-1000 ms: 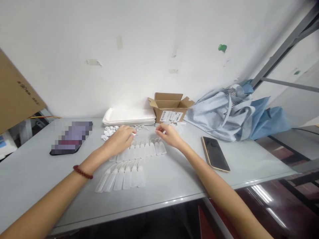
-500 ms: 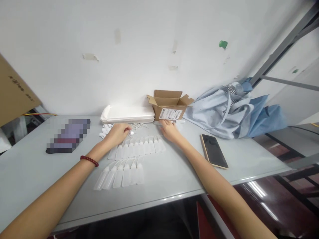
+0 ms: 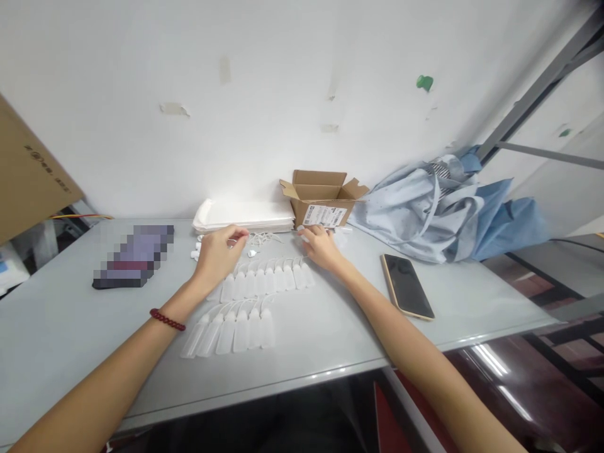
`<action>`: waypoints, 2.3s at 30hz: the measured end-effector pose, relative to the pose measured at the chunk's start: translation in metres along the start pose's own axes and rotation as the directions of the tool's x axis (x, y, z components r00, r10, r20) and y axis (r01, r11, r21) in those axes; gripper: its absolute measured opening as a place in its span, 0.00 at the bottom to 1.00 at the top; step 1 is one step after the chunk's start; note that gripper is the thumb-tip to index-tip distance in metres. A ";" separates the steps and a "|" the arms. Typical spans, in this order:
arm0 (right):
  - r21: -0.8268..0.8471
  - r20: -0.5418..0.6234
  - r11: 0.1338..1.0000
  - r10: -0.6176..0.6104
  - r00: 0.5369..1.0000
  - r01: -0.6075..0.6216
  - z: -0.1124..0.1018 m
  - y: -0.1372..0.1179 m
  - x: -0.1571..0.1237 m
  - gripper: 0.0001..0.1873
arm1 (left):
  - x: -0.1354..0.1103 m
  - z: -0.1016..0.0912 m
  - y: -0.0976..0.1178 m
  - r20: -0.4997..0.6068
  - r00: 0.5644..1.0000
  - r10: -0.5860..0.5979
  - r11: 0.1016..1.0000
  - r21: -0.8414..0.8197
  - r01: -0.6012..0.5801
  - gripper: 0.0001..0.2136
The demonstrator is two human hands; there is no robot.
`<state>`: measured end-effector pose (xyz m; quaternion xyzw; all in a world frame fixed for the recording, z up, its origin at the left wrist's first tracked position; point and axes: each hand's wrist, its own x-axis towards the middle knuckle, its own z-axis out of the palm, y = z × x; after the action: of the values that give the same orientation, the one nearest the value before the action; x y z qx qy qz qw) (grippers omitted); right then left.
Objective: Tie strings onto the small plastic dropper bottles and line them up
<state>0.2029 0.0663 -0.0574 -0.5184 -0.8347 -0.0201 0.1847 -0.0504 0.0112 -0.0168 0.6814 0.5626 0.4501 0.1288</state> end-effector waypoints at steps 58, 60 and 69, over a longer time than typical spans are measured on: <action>0.441 -0.328 0.840 -0.177 0.928 0.316 -0.026 -0.081 -0.039 0.18 | -0.028 -0.007 0.051 0.238 0.965 -0.112 0.880 -0.426 0.207 0.09; 0.453 -0.322 0.836 -0.168 0.932 0.308 -0.027 -0.082 -0.039 0.19 | -0.028 -0.006 0.050 0.251 0.962 -0.105 0.871 -0.444 0.211 0.09; 0.509 -0.307 0.810 -0.147 0.940 0.292 -0.028 -0.085 -0.041 0.24 | -0.024 -0.006 0.038 0.411 0.903 -0.127 0.748 -0.558 0.359 0.11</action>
<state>0.1530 -0.0147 -0.0311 -0.3362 -0.8295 0.1319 0.4261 -0.0289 -0.0245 0.0011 0.5880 0.4357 0.4614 0.5016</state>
